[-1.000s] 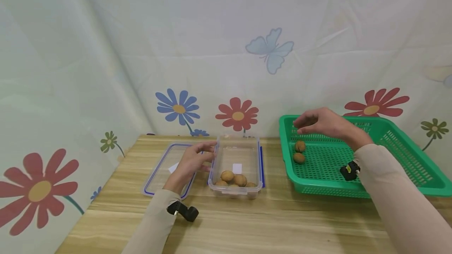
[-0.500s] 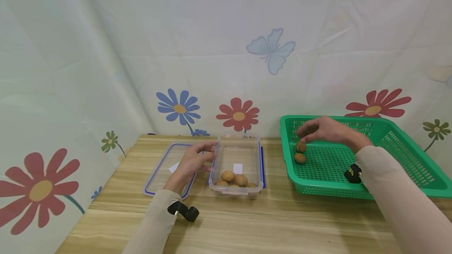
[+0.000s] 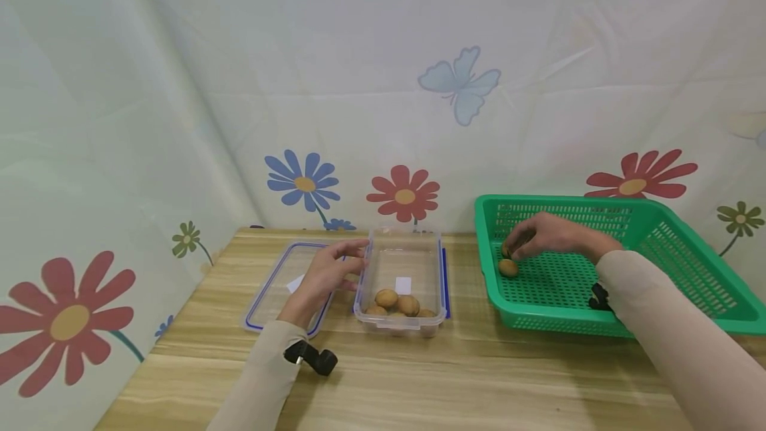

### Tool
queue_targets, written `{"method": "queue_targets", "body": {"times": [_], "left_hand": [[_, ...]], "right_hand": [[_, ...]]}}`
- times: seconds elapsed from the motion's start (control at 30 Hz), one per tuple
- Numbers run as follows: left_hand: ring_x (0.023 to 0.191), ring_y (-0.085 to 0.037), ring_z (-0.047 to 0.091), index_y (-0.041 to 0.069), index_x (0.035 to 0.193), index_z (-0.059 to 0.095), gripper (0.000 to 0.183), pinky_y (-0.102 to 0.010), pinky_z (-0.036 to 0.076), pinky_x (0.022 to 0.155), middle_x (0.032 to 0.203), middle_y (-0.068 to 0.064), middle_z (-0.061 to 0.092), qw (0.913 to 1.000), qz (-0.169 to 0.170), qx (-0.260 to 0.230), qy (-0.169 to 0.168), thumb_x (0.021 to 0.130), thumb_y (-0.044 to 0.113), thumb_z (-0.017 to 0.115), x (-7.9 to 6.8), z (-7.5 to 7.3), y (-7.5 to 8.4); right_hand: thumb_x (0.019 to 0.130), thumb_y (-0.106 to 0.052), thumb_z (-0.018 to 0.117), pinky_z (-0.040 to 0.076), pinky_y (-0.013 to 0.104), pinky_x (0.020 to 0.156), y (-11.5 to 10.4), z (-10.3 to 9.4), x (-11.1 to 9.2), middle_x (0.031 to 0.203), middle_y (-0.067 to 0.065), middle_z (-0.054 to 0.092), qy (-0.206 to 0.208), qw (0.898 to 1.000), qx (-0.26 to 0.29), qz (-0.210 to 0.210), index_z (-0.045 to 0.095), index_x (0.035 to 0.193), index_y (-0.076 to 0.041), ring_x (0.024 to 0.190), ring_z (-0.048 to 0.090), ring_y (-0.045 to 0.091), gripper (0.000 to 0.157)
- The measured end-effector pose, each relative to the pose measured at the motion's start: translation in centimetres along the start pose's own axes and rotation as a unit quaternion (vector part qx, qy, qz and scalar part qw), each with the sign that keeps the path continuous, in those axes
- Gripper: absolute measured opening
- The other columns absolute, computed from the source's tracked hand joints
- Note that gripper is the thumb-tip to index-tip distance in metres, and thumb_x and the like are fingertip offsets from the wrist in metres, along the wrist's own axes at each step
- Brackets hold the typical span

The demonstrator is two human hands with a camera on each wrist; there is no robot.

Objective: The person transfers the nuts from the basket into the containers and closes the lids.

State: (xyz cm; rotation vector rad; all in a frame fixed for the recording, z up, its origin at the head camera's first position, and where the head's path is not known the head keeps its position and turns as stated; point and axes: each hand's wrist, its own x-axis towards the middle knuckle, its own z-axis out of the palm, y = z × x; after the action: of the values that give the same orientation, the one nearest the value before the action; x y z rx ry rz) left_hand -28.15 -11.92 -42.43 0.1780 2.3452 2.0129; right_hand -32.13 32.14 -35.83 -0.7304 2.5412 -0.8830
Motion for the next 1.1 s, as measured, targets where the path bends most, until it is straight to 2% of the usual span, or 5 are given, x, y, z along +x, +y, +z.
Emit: {"method": "queue_targets", "body": {"times": [0.33, 0.63, 0.83, 1.1], "left_hand": [[0.095, -0.029, 0.071, 0.004, 0.142, 0.066, 0.047, -0.037, 0.067, 0.064, 0.130, -0.023, 0.064, 1.0000, 0.001, 0.002, 0.001, 0.095, 0.006, 0.073, 0.1, 0.0, 0.0], [0.094, -0.027, 0.071, 0.005, 0.142, 0.067, 0.047, -0.037, 0.067, 0.063, 0.129, -0.022, 0.064, 1.0000, -0.001, 0.008, 0.004, 0.095, 0.006, 0.074, -0.1, 0.0, 0.2], [0.095, -0.028, 0.071, 0.004, 0.142, 0.067, 0.048, -0.037, 0.067, 0.064, 0.128, -0.021, 0.065, 1.0000, -0.002, 0.006, 0.002, 0.095, 0.007, 0.074, -0.1, 0.0, 0.3], [0.095, -0.028, 0.071, 0.003, 0.143, 0.065, 0.048, -0.037, 0.067, 0.064, 0.127, -0.019, 0.065, 1.0000, 0.001, 0.010, 0.000, 0.096, 0.006, 0.073, -0.1, 0.0, 0.2]], "right_hand": [[0.098, -0.016, 0.078, 0.063, 0.042, 0.090, 0.2, 0.4, 0.5, 0.130, 0.023, 0.070, -0.021, 1.000, -0.014, -0.001, 0.069, 0.129, 0.009, 0.115, 0.068, 0.035, 0.041], [0.095, -0.020, 0.081, 0.062, 0.040, 0.085, 0.5, 0.7, 1.2, 0.118, 0.013, 0.074, -0.031, 0.997, -0.064, 0.003, 0.071, 0.125, 0.010, 0.107, 0.069, 0.028, 0.044], [0.096, -0.022, 0.081, 0.062, 0.038, 0.084, 0.4, 0.8, 1.2, 0.114, 0.008, 0.075, -0.032, 0.997, -0.068, 0.009, 0.072, 0.124, 0.008, 0.103, 0.069, 0.023, 0.042], [0.096, -0.020, 0.080, 0.063, 0.045, 0.088, 0.1, 0.7, 1.1, 0.117, 0.013, 0.075, -0.026, 0.997, -0.068, -0.005, 0.070, 0.126, 0.011, 0.106, 0.070, 0.029, 0.044]]}}
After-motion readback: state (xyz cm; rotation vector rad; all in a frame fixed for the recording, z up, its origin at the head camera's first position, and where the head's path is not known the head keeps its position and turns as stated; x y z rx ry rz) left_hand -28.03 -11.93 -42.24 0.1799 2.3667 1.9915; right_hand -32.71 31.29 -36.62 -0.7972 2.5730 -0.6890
